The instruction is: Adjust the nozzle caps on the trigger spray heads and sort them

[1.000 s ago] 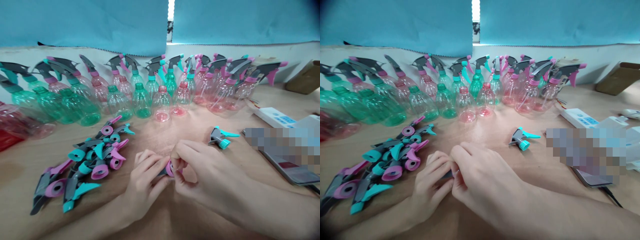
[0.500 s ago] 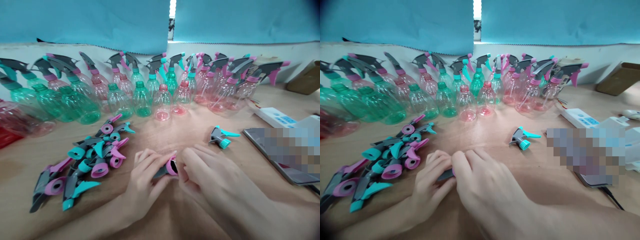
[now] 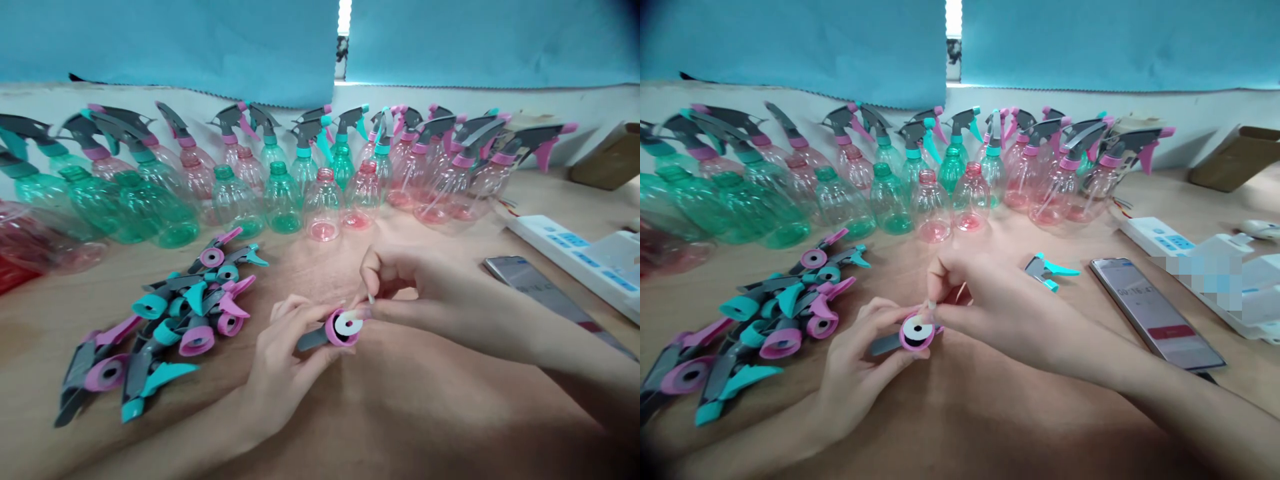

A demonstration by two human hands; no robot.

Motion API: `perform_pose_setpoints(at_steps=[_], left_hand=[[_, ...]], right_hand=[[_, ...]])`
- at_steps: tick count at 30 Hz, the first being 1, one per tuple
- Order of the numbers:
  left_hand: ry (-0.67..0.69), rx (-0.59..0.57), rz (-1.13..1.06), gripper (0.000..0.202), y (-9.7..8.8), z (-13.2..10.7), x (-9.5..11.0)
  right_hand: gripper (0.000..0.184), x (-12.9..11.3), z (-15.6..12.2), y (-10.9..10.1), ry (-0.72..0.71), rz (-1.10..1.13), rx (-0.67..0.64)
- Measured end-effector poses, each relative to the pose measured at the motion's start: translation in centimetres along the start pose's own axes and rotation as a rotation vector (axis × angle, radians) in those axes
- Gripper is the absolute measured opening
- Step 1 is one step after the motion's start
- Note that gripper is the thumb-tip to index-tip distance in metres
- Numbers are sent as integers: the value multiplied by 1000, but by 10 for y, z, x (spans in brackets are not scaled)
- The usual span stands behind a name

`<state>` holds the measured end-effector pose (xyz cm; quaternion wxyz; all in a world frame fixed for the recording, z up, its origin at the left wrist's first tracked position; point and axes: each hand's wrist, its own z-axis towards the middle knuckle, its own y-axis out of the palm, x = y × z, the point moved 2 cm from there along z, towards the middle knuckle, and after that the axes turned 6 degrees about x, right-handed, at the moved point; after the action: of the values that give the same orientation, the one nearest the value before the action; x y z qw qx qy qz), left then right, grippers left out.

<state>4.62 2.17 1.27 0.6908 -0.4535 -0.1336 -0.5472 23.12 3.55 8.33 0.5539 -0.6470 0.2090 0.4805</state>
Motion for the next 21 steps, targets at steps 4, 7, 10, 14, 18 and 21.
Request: perform_pose_setpoints(at_steps=[4,7,10,14,18,21], left_hand=[[13,0,-48,25,0,0,-1],[18,3,-68,24,0,1,-1],[18,9,-78,22,1,1,-1],[18,8,-77,22,1,1,-1],[26,-6,-59,19,0,0,-3],[33,-15,-46,19,0,-1,-4]], right_hand=[[13,4,2,8,11,-18,-14],[11,4,3,9,-19,-70,28],[8,1,4,6,-54,-122,37],[6,-4,1,1,-117,-189,19],[8,-5,-3,2,-178,-351,15],[9,-3,-6,4,-212,-397,36]])
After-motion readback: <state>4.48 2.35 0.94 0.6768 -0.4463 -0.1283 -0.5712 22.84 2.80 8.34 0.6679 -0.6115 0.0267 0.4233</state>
